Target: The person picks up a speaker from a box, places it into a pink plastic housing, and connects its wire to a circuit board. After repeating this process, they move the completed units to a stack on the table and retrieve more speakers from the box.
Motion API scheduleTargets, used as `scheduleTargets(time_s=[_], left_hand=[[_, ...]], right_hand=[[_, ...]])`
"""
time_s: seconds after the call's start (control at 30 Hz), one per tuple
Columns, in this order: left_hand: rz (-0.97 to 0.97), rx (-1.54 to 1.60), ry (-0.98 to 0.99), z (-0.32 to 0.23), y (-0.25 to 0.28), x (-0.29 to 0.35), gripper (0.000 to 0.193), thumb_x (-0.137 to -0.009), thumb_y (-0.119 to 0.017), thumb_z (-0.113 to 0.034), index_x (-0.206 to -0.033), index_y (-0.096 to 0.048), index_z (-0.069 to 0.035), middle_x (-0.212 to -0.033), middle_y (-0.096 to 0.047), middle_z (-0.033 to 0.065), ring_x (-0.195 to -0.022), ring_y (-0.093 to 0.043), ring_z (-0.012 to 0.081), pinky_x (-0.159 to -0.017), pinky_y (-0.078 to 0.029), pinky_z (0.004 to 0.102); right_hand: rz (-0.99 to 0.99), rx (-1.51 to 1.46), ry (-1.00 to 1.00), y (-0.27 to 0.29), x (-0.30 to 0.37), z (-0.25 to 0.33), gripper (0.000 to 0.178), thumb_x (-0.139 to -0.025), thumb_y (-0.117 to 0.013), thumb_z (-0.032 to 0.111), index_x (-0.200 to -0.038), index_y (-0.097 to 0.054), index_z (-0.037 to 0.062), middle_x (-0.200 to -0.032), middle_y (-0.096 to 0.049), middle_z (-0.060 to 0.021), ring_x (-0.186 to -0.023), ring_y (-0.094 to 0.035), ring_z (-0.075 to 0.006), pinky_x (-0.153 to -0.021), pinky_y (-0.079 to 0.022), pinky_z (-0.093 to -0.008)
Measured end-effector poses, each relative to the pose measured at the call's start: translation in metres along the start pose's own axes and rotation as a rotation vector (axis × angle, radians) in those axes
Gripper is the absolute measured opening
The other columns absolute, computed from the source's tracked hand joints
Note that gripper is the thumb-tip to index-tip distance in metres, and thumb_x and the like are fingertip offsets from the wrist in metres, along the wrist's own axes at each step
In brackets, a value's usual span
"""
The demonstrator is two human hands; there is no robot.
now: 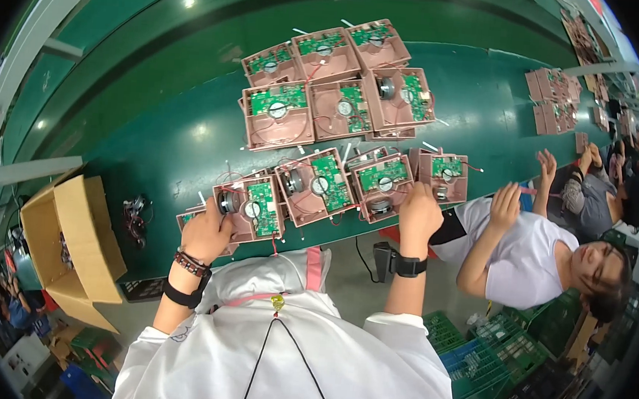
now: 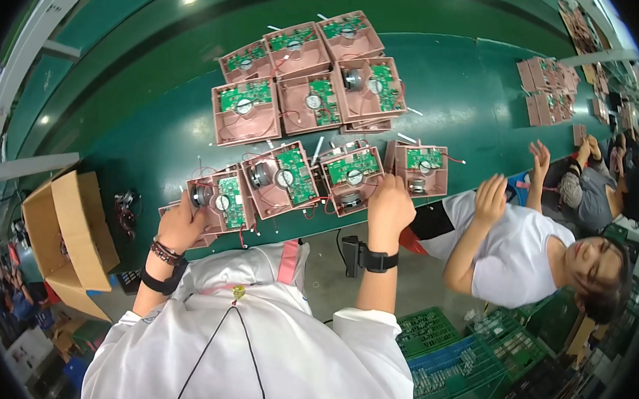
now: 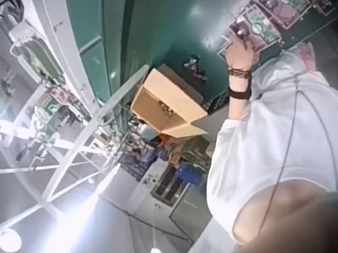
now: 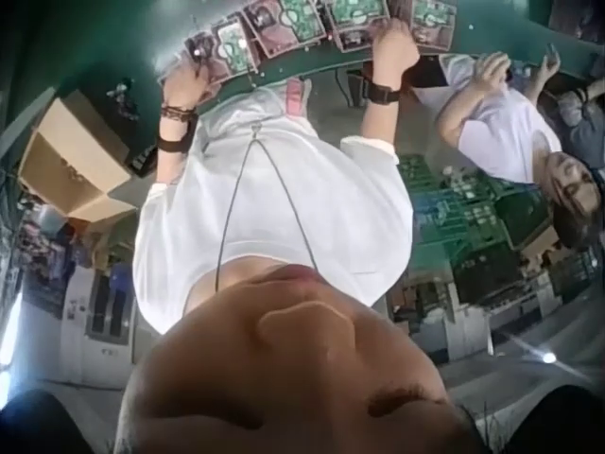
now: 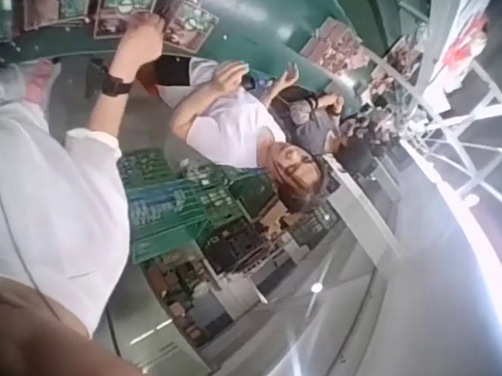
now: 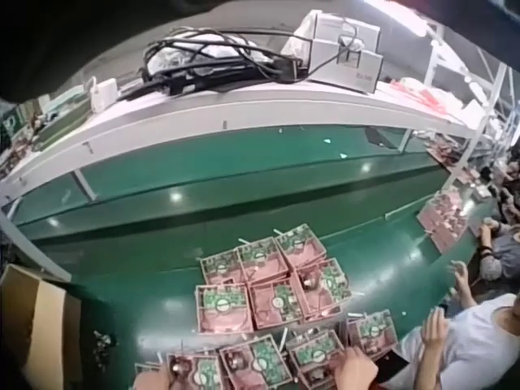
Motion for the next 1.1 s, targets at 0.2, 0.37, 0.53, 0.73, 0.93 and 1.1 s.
scheduleTargets(time_s=[0.2, 0.37, 0.53, 0.73, 0.93, 1.1], left_hand=[[0.087, 0.024, 0.033, -0.004, -0.001, -0.001, 0.050, -0.080, -0.047, -0.026, -0.117, -0.037, 0.007, -0.069, -0.059, 0.0241, -0.064, -0.057, 0.0408, -0.058, -0.046, 0.0489], [-0.031, 0.020, -0.042, 0.003, -0.005, 0.002, 0.047, -0.081, -0.047, -0.027, -0.111, -0.039, 0.009, -0.065, -0.059, 0.0221, -0.059, -0.058, 0.0393, -0.055, -0.047, 0.0474], [-0.023, 0.024, -0.042, 0.002, -0.003, 0.002, 0.045, -0.083, -0.046, -0.032, -0.108, -0.041, 0.006, -0.064, -0.060, 0.0211, -0.059, -0.058, 0.0386, -0.054, -0.047, 0.0472], [0.020, 0.066, -0.025, 0.000, 0.001, 0.007, 0.045, -0.085, -0.047, -0.038, -0.105, -0.042, 0.002, -0.064, -0.060, 0.0199, -0.059, -0.059, 0.0377, -0.053, -0.046, 0.0466], [0.003, 0.099, -0.028, -0.002, 0.003, 0.010, 0.040, -0.085, -0.049, -0.038, -0.102, -0.042, -0.001, -0.067, -0.060, 0.0188, -0.062, -0.059, 0.0373, -0.053, -0.045, 0.0453], [-0.007, 0.151, -0.005, -0.002, 0.010, 0.018, 0.040, -0.085, -0.049, -0.038, -0.100, -0.043, -0.002, -0.067, -0.061, 0.0180, -0.063, -0.059, 0.0371, -0.053, -0.046, 0.0443]], right_hand=[[0.042, -0.038, -0.009, -0.030, -0.003, 0.007, 0.016, -0.082, -0.053, 0.023, -0.076, -0.054, 0.0085, -0.075, -0.058, -0.0090, -0.066, -0.060, -0.0307, -0.053, -0.048, -0.0403], [0.071, -0.091, 0.037, -0.030, -0.003, 0.013, 0.015, -0.081, -0.054, 0.023, -0.079, -0.053, 0.0079, -0.081, -0.058, -0.0097, -0.068, -0.061, -0.0307, -0.053, -0.049, -0.0401], [0.076, -0.061, -0.001, -0.022, -0.001, 0.023, 0.016, -0.081, -0.055, 0.022, -0.087, -0.053, 0.0078, -0.086, -0.057, -0.0104, -0.067, -0.060, -0.0316, -0.052, -0.049, -0.0406], [-0.130, -0.216, 0.062, 0.028, 0.006, 0.050, 0.027, -0.083, -0.053, 0.022, -0.104, -0.051, 0.0050, -0.097, -0.053, -0.0115, -0.080, -0.056, -0.0321, -0.068, -0.046, -0.0403], [-0.343, -0.416, -0.070, -0.047, 0.018, 0.001, 0.027, -0.085, -0.051, 0.018, -0.106, -0.049, 0.0007, -0.099, -0.051, -0.0143, -0.087, -0.051, -0.0272, -0.080, -0.040, -0.0382], [-0.223, -1.418, -1.037, -0.101, 0.078, -0.028, 0.033, -0.090, -0.047, 0.019, -0.116, -0.041, -0.0007, -0.110, -0.048, -0.0170, -0.099, -0.049, -0.0274, -0.089, -0.036, -0.0380]])
Point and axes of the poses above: each hand's wrist, its own x-axis away from the middle knuckle, its own y-axis out of the back of the hand, z = x × y, the point moved 4 cm from there along -x, towards the middle knuckle
